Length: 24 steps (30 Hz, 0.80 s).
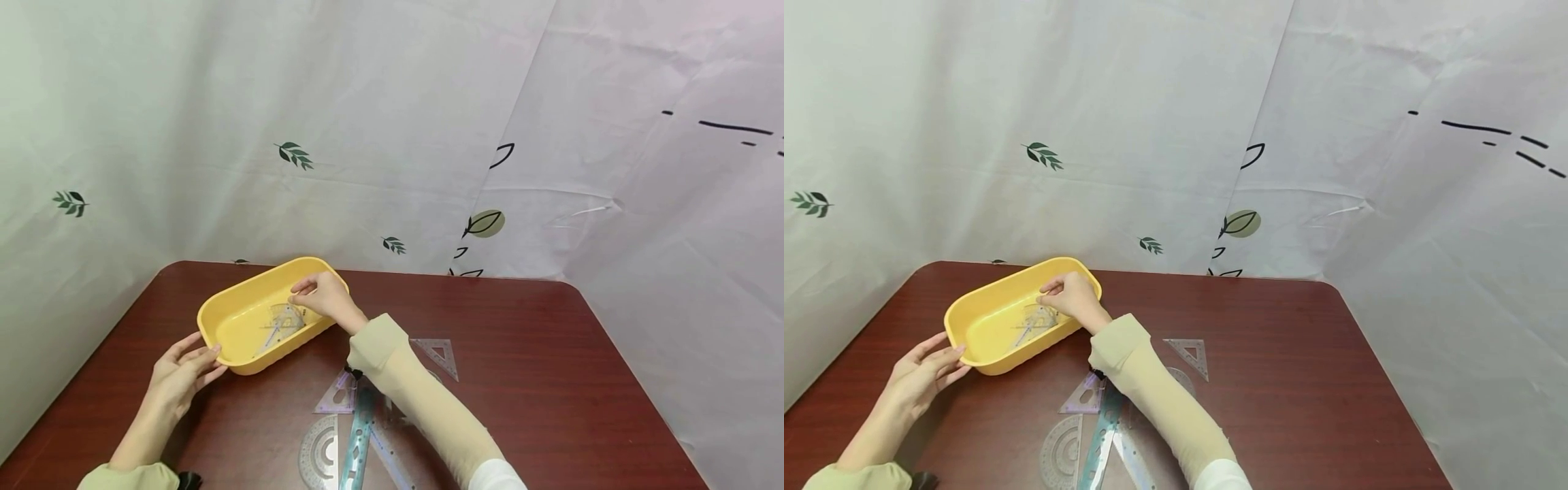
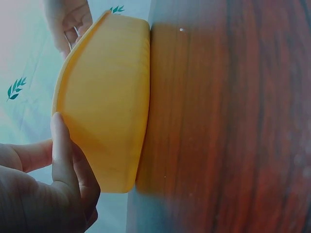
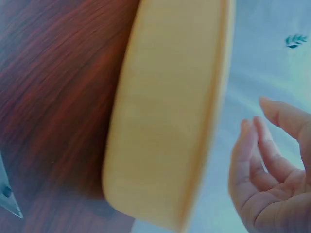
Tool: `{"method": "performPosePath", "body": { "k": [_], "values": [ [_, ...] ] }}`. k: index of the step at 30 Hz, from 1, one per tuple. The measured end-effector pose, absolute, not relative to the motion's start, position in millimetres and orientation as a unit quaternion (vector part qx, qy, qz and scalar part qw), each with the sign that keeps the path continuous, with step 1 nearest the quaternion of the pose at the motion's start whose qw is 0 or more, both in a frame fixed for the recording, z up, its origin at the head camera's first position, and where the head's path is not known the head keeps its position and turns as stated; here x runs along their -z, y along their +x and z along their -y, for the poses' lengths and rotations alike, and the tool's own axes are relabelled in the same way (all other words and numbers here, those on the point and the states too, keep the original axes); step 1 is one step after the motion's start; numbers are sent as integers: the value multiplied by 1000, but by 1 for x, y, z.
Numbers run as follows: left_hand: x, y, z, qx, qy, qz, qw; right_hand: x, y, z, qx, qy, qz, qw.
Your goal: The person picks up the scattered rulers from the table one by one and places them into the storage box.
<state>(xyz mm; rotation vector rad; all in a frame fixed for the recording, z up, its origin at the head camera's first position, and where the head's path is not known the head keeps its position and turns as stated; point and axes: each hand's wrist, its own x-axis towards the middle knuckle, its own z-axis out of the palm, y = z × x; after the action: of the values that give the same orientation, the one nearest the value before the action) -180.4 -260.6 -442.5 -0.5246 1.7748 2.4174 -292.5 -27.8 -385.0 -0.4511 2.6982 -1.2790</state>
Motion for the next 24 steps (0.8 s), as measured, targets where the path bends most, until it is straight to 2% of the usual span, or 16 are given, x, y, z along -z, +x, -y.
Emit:
{"method": "performPosePath", "body": {
  "k": [7, 15, 24],
  "values": [
    [443, -182, 259, -793, -177, -581, 48, 374, -285, 16, 381, -167, -907, 64],
    [444, -181, 262, -798, -170, -577, 43, 372, -274, 1, 411, -151, -897, 51],
    [444, -181, 263, -797, -171, -577, 55, 380, -256, -22, 406, -163, -896, 75]
  ]
}}
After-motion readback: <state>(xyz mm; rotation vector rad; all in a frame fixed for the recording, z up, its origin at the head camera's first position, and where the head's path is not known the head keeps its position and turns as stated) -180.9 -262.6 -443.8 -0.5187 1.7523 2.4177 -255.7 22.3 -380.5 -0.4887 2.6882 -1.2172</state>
